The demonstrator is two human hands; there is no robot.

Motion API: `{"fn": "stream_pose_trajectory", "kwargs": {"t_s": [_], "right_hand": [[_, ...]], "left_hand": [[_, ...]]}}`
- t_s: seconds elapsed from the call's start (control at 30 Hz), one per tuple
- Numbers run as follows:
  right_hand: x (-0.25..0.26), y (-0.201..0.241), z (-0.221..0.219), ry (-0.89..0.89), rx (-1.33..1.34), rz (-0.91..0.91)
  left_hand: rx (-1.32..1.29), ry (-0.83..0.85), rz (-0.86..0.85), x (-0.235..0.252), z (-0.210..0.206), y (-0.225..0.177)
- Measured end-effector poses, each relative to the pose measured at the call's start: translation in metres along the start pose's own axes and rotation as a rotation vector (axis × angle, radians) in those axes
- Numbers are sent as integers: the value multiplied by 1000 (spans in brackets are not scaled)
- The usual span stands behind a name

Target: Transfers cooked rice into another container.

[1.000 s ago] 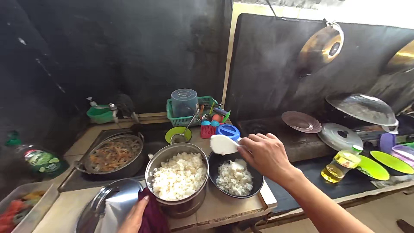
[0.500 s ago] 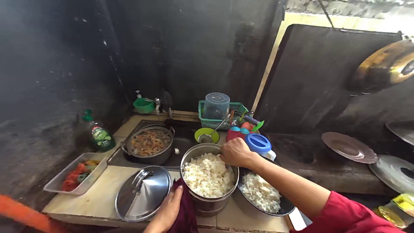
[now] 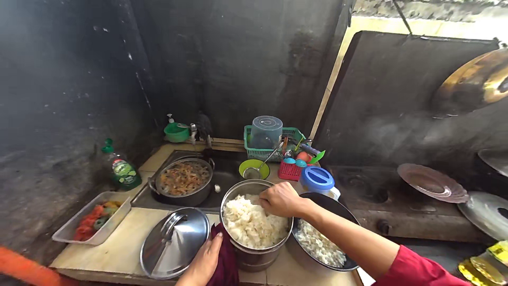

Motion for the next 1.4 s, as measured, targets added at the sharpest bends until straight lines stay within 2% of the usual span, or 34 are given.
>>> {"fn": "stream_pose_trajectory", "kwargs": {"t_s": [0.17, 0.43, 0.73, 1.0, 1.13, 1.27, 1.33, 1.4], "right_hand": [[6, 21, -13, 83, 74, 48], [-9, -9, -5, 72, 140, -12], [-42, -64, 22, -103, 206, -195], [-67, -85, 37, -195, 294, -311], [-101, -108, 56, -268, 482, -371], [-164, -135, 78, -386, 623, -450], [-198, -146, 83, -458, 528, -504], [-224, -148, 74, -539, 312, -554]], "left_hand": [[9, 7, -28, 1, 1, 0], [-26, 2, -23, 1, 1, 2], [-11, 8, -1, 1, 2, 7], [-17, 10, 9, 2, 2, 10], [-21, -10, 18, -4, 2, 3], [-6, 2, 32, -6, 2, 1], [-7, 3, 41, -6, 2, 3], [1, 1, 48, -5, 3, 5]]}}
Point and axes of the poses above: each hand's wrist, its own x-axis towards the middle knuckle, its own z-axis out of the back of the hand, y = z × x, the point moved 9 cm from there along x, towards the middle knuckle, and after that the axes turned 5 degrees about -z, right-handed, at the moved point
